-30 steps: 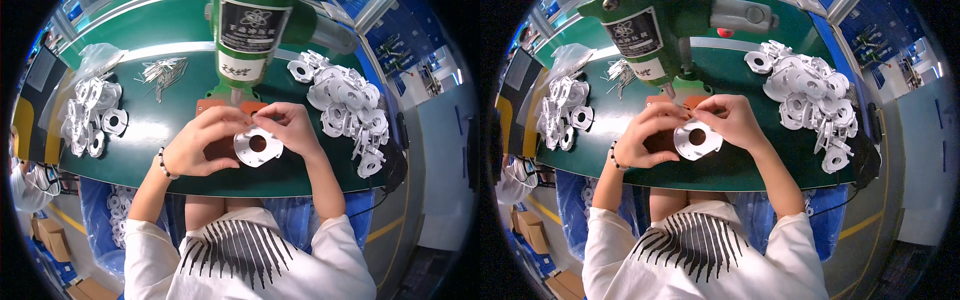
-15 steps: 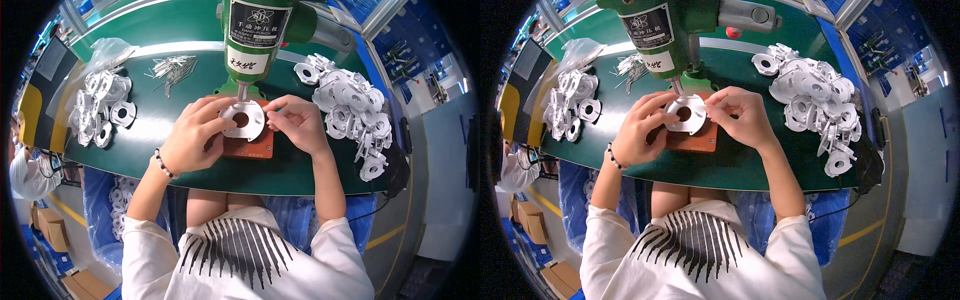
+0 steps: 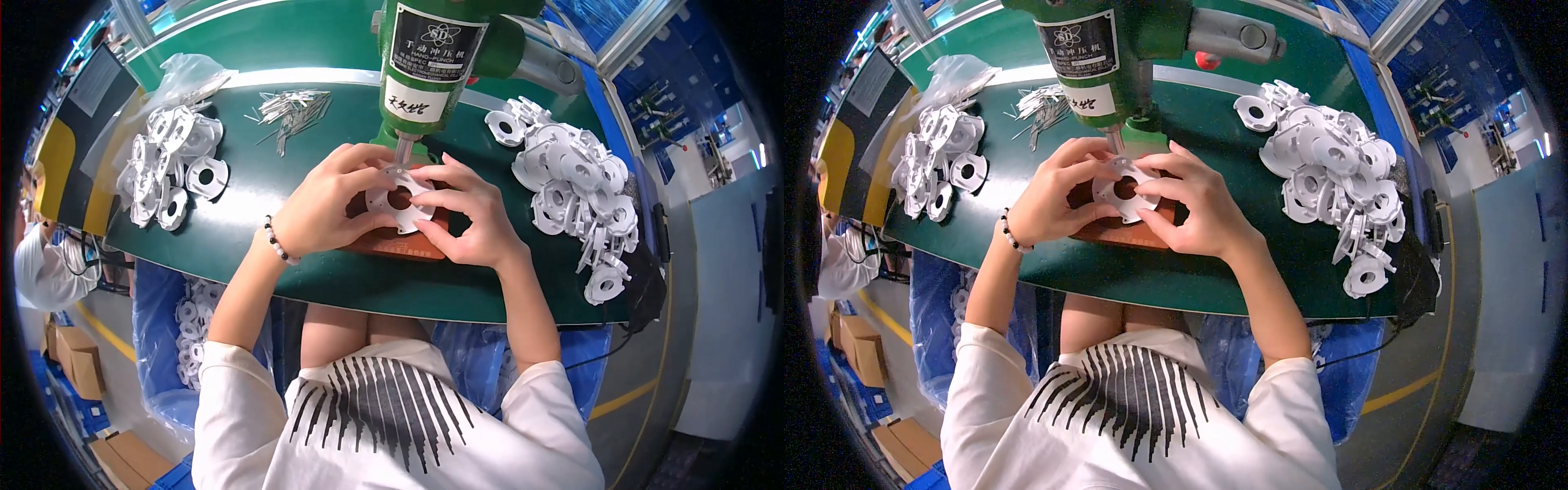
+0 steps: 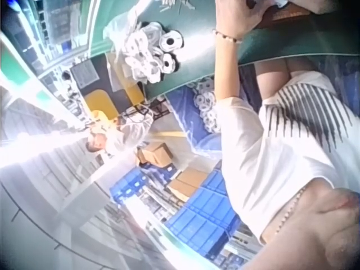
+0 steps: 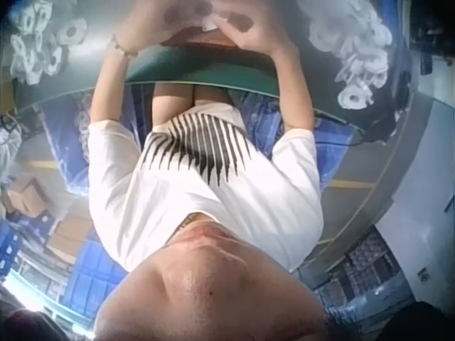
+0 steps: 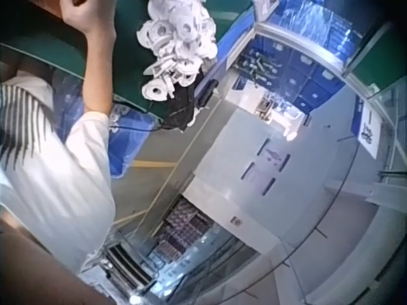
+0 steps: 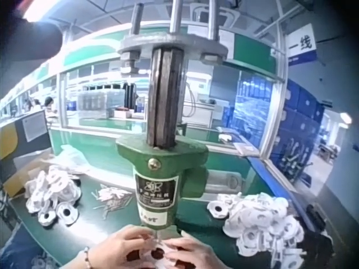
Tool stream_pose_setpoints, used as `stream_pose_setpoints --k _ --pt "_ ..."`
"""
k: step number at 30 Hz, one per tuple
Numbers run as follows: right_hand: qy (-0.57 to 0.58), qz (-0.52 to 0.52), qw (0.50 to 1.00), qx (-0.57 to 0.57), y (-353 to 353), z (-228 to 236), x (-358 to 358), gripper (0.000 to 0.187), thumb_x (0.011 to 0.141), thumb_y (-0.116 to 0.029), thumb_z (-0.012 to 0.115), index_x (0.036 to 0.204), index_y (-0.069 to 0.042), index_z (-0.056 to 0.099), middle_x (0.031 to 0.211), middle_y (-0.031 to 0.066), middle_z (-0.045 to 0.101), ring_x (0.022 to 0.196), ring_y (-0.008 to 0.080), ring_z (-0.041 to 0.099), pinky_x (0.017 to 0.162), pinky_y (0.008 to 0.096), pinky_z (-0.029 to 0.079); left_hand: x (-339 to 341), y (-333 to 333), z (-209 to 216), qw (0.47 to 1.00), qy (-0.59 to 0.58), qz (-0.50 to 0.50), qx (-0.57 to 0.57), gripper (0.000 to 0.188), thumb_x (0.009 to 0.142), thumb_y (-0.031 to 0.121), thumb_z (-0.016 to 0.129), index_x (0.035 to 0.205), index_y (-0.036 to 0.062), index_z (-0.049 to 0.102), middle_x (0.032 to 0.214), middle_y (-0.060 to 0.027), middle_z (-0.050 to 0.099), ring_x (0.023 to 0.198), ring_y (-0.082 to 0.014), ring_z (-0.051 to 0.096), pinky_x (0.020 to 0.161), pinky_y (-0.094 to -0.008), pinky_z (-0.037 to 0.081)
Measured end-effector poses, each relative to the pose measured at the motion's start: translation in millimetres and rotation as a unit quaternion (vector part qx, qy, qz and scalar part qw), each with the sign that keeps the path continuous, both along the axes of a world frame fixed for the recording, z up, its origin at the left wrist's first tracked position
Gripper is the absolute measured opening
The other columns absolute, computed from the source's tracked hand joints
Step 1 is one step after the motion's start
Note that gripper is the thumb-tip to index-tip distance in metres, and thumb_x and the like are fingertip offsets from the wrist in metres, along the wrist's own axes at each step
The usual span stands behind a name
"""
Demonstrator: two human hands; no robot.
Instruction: The person processes white plastic components using a manual press machine.
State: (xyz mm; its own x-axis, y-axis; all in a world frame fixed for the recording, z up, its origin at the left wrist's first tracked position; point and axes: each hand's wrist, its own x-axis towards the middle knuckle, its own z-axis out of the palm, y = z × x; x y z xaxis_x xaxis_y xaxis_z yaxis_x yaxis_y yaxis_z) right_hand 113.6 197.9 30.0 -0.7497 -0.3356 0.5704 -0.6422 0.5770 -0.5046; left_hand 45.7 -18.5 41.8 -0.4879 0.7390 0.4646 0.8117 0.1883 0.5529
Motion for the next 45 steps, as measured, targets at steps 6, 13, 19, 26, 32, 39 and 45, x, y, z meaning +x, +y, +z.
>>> stream_pose_setpoints --k 6,13,19,26,32,39,45 --pt "-0.037 -0.019 0.997 -0.061 -7 1 9 0.019 0.061 -0.004 0.075 0.078 -0.010 0.069 0.097 0.0056 0.059 0.076 0.0192 0.056 0.074 0.0308 0.048 -1 -6 -2 1.000 -0.021 -0.012 0.015 0.031 0.069 0.008 0.073 0.098 0.0023 0.063 0.106 -0.0137 0.058 0.097 -0.0316 0.056 0.084 -0.0379 0.046" --pt "0.073 -0.003 0.997 -0.003 -16 -6 4 0.021 0.062 -0.007 0.077 0.082 -0.007 0.070 0.108 0.0085 0.062 0.094 0.0230 0.058 0.082 0.0333 0.047 0 -7 -2 1.000 0.019 -0.008 -0.008 0.026 0.077 0.005 0.061 0.102 -0.0006 0.062 0.115 -0.0170 0.057 0.106 -0.0335 0.053 0.091 -0.0400 0.042" --pt "0.001 0.040 0.999 0.006 -14 -9 5 0.021 0.069 -0.016 0.074 0.089 -0.010 0.071 0.121 0.0078 0.058 0.114 0.0231 0.053 0.105 0.0484 0.030 7 -2 -7 0.996 0.073 0.035 -0.031 0.032 0.080 0.025 0.062 0.104 0.0028 0.062 0.124 -0.0159 0.053 0.116 -0.0327 0.046 0.100 -0.0437 0.030" --pt "-0.037 0.035 0.995 0.089 -8 -4 5 0.023 0.073 -0.020 0.071 0.095 -0.013 0.071 0.126 0.0058 0.056 0.120 0.0222 0.049 0.108 0.0531 0.021 8 -3 -12 0.993 0.097 0.043 -0.055 0.043 0.077 0.033 0.067 0.109 0.0051 0.059 0.127 -0.0161 0.050 0.121 -0.0326 0.043 0.101 -0.0458 0.028" --pt "-0.117 0.052 0.987 0.094 -5 -2 16 0.036 0.073 -0.023 0.072 0.108 -0.016 0.067 0.129 0.0054 0.053 0.130 0.0255 0.037 0.110 0.0522 0.010 5 -4 -14 0.997 0.039 0.042 -0.047 0.046 0.075 0.035 0.070 0.109 0.0059 0.059 0.128 -0.0198 0.046 0.122 -0.0353 0.040 0.100 -0.0462 0.030" --pt "0.013 -0.001 0.998 -0.058 7 -8 9 0.020 0.069 -0.012 0.068 0.088 -0.012 0.071 0.115 0.0084 0.063 0.118 0.0297 0.050 0.101 0.0467 0.034 -27 -27 -14 0.987 0.007 0.101 0.123 0.032 0.075 0.019 0.072 0.098 0.0028 0.059 0.110 -0.0141 0.059 0.097 -0.0263 0.059 0.083 -0.0345 0.046" --pt "0.023 -0.026 0.997 -0.063 8 -11 9 0.011 0.070 -0.012 0.067 0.080 -0.012 0.071 0.110 0.0064 0.064 0.113 0.0280 0.052 0.099 0.0445 0.037 -90 -75 -40 0.902 -0.010 0.399 -0.164 0.031 0.070 0.034 0.074 0.083 0.0073 0.065 0.087 -0.0156 0.058 0.085 -0.0310 0.059 0.075 -0.0404 0.048"
